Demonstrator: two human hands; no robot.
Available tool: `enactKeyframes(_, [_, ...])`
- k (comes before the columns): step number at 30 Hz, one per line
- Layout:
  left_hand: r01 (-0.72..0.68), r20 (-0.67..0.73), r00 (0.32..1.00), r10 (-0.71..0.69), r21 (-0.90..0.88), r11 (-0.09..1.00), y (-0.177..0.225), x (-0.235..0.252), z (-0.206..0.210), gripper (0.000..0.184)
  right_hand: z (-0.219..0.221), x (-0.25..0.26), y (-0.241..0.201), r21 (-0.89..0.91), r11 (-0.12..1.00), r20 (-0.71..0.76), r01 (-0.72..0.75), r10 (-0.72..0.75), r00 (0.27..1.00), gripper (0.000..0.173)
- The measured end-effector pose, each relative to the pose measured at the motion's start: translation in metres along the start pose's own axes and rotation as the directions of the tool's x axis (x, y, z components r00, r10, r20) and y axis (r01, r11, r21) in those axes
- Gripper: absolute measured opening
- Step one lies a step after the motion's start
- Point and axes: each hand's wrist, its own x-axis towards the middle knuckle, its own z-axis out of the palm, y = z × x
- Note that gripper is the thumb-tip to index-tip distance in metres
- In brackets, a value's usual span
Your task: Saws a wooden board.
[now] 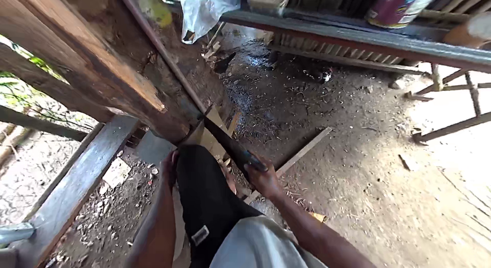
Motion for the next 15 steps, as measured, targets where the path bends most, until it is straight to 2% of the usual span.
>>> enactKeyframes(2, [-0.055, -0.003, 0.998, 0.055, -0.059, 0.997, -0.016, 0.01, 0.004, 0.042, -0.003, 0.005, -0.002, -0.014, 1.0, 0.01, 0.025, -0.025, 1.0, 0.049])
enactKeyframes(7, [-0.006, -0.028, 1.0, 0.005, -0.039, 0.999, 0.0, -0.001, -0.001, 0.046, -0.011, -0.002, -0.026, 0.055, 0.997, 0.041, -0.047, 0.045, 0.998, 0.049])
enactKeyframes(11, [0.009, -0.022, 1.0, -0.012, -0.104, 0.995, -0.019, -0.002, 0.0, 0.048, -0.004, -0.005, -0.034, 0.059, 0.995, 0.052, -0.086, 0.083, 0.995, 0.047])
enactKeyframes(13, [0.055, -0.01, 0.998, -0.056, -0.072, 0.996, -0.016, 0.003, -0.007, 0.052, 0.009, 0.002, -0.044, 0.043, 0.993, 0.056, -0.107, 0.105, 0.993, 0.047])
enactKeyframes(15, [0.1, 0.045, 0.994, -0.103, 0.075, 0.992, -0.003, 0.006, -0.018, 0.058, 0.013, 0.002, -0.041, 0.03, 0.995, 0.033, -0.099, 0.098, 0.995, 0.047])
